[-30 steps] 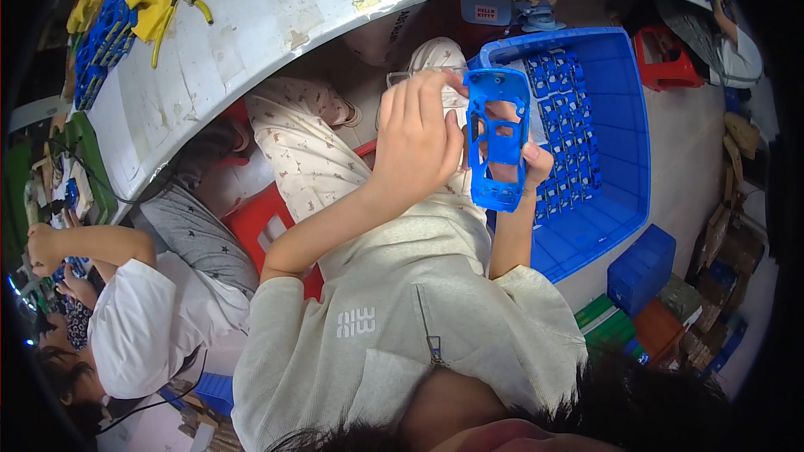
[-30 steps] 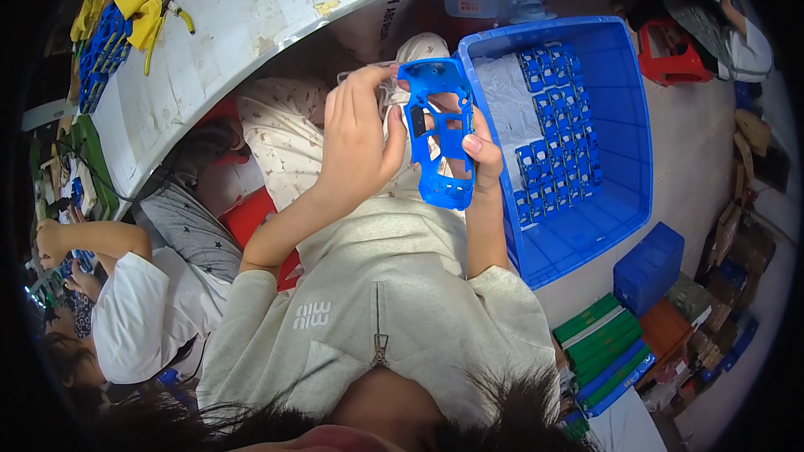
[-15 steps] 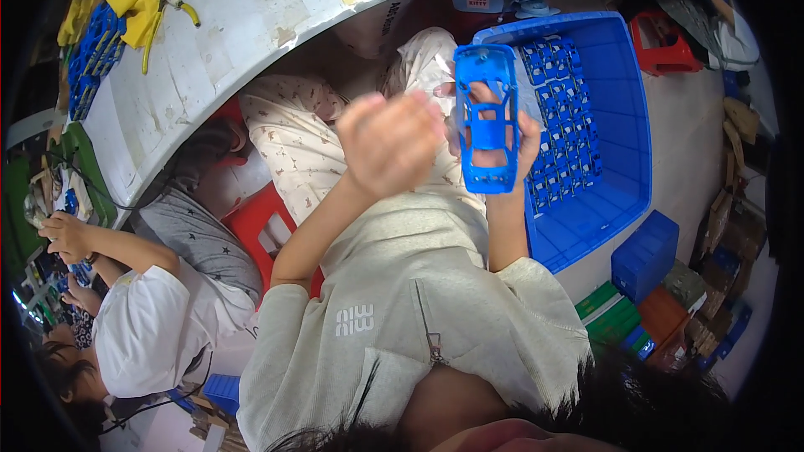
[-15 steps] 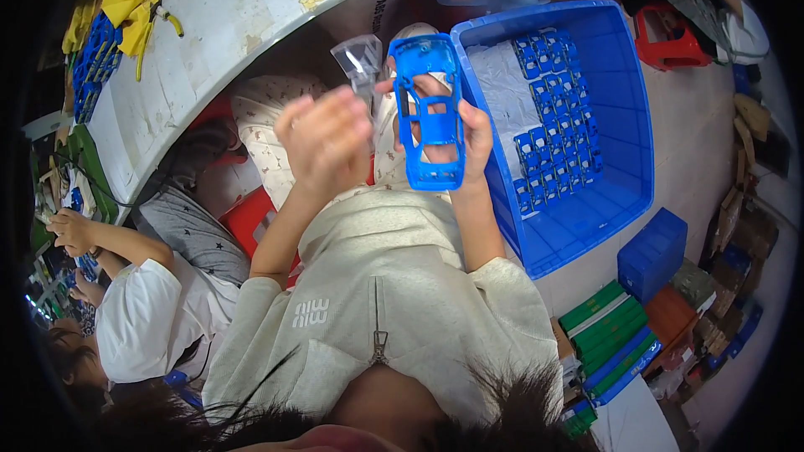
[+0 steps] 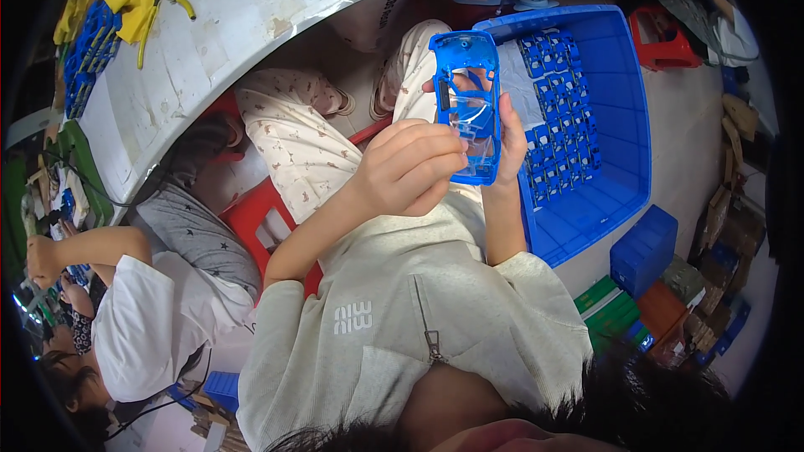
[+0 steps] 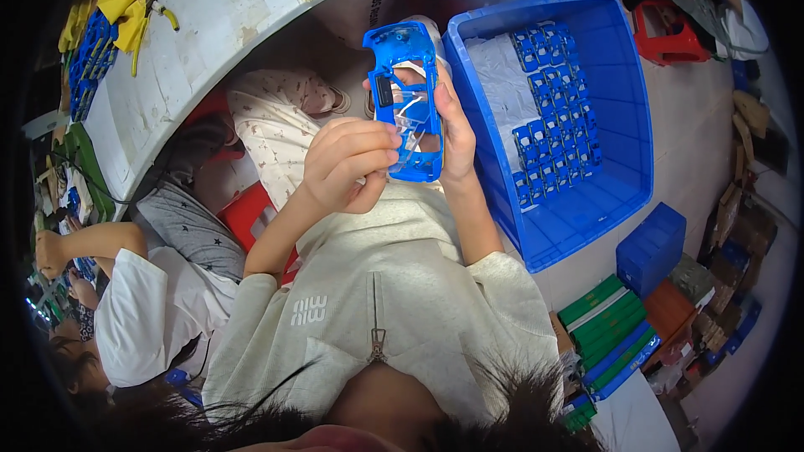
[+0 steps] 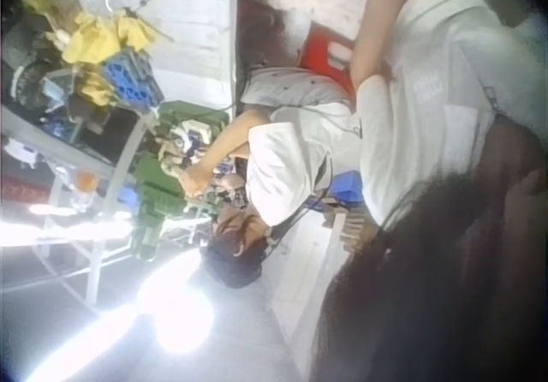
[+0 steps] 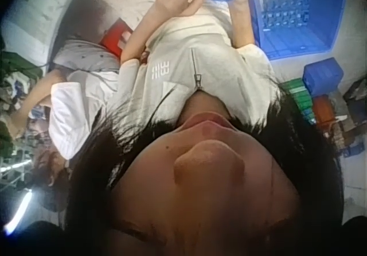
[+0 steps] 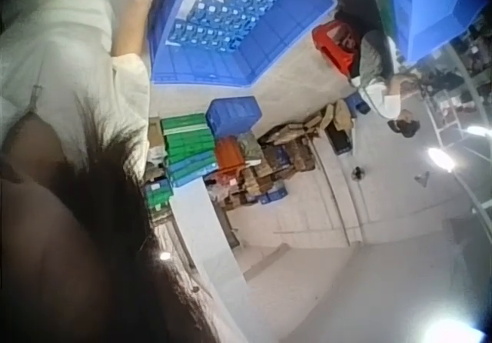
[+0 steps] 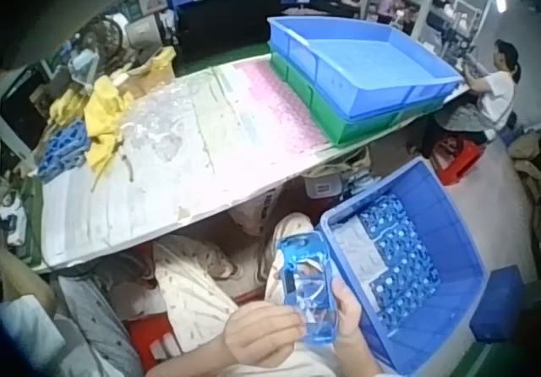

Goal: The person assembles a toy car by hand, fitting internal car parts and plastic components into a toy car chassis.

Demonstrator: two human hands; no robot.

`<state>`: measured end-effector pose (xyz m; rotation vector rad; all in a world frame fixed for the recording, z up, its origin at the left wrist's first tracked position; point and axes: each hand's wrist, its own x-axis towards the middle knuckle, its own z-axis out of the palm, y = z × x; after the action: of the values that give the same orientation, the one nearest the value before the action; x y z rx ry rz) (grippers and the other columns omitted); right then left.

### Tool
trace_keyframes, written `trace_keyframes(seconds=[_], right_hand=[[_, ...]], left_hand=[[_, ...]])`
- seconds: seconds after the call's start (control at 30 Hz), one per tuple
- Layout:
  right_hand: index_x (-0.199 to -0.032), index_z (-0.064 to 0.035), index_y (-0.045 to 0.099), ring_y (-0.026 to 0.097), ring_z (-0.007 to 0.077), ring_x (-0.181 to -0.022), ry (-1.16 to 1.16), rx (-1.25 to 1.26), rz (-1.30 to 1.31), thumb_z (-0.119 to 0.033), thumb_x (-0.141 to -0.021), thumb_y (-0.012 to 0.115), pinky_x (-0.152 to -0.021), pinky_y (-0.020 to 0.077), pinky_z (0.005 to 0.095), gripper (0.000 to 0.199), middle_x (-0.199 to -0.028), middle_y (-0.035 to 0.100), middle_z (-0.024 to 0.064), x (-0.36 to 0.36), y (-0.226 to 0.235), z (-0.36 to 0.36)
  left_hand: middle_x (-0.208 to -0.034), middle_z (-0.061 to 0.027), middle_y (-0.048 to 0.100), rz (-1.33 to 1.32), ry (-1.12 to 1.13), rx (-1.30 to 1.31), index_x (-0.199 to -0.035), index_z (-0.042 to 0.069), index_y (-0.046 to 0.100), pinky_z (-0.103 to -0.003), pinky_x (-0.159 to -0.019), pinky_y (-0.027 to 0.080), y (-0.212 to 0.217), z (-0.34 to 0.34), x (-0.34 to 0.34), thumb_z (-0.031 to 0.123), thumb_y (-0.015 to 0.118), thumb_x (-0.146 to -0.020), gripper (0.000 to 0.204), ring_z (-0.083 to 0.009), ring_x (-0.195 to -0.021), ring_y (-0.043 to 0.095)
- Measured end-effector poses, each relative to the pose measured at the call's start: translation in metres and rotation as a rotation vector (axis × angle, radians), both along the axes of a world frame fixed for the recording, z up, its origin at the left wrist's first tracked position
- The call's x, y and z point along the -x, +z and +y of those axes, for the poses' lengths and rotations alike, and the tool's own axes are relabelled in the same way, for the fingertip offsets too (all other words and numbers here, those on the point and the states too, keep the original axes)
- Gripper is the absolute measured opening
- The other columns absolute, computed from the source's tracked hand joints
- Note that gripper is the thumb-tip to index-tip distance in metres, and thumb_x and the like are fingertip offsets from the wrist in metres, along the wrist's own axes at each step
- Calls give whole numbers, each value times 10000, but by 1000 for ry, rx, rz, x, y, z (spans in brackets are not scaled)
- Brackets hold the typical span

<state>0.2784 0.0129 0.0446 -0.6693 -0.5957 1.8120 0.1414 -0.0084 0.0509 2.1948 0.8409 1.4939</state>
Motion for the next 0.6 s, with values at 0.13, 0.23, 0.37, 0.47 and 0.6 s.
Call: trace_keyframes(seconds=[0.13, 0.23, 0.37, 0.47, 0.6], right_hand=[[-1241, -3, 325, 557, 246, -913, -55, -2, -62, -407, -886, 283, -762, 468, 307, 540, -1153, 434, 289, 2, 4, 0], [-1232, 4, 335, 548, 258, -944, 1, -31, -49, -409, -876, 302, -797, 453, 319, 546, -1150, 449, 271, -3, -2, -1], [-1233, 11, 331, 546, 257, -953, -55, -49, -154, -419, -865, 320, -811, 448, 323, 566, -1136, 463, 265, 0, -5, -2], [-1239, 13, 324, 549, 252, -945, -63, -19, -135, -423, -862, 326, -809, 451, 324, 576, -1136, 465, 262, -2, -5, 0], [-1246, 11, 315, 555, 251, -929, -37, 18, -26, -427, -860, 331, -793, 462, 321, 584, -1144, 458, 259, -7, -11, 2]], left_hand=[[-880, -58, 605, -22, 51, 6, -856, 68, 566, -308, -646, 455, 1, 1, 0, -42, 582, -569, 308, -213, -807, 601], [-867, -50, 607, 11, 135, -79, -847, 73, 600, -294, -636, 444, 1, 1, 0, -33, 608, -565, 302, -205, -809, 600], [-854, -45, 602, 99, 151, -73, -856, 75, 618, -283, -612, 435, 1, 4, 1, 6, 646, -566, 299, -195, -813, 591], [-834, -52, 610, 162, 134, -142, -815, 71, 629, -271, -581, 444, 9, 1, 6, -11, 639, -565, 263, -199, -800, 601], [-799, -51, 608, 263, 26, -308, -797, 65, 621, -234, -537, 448, 5, -3, 9, 5, 642, -570, 235, -204, -783, 601]])
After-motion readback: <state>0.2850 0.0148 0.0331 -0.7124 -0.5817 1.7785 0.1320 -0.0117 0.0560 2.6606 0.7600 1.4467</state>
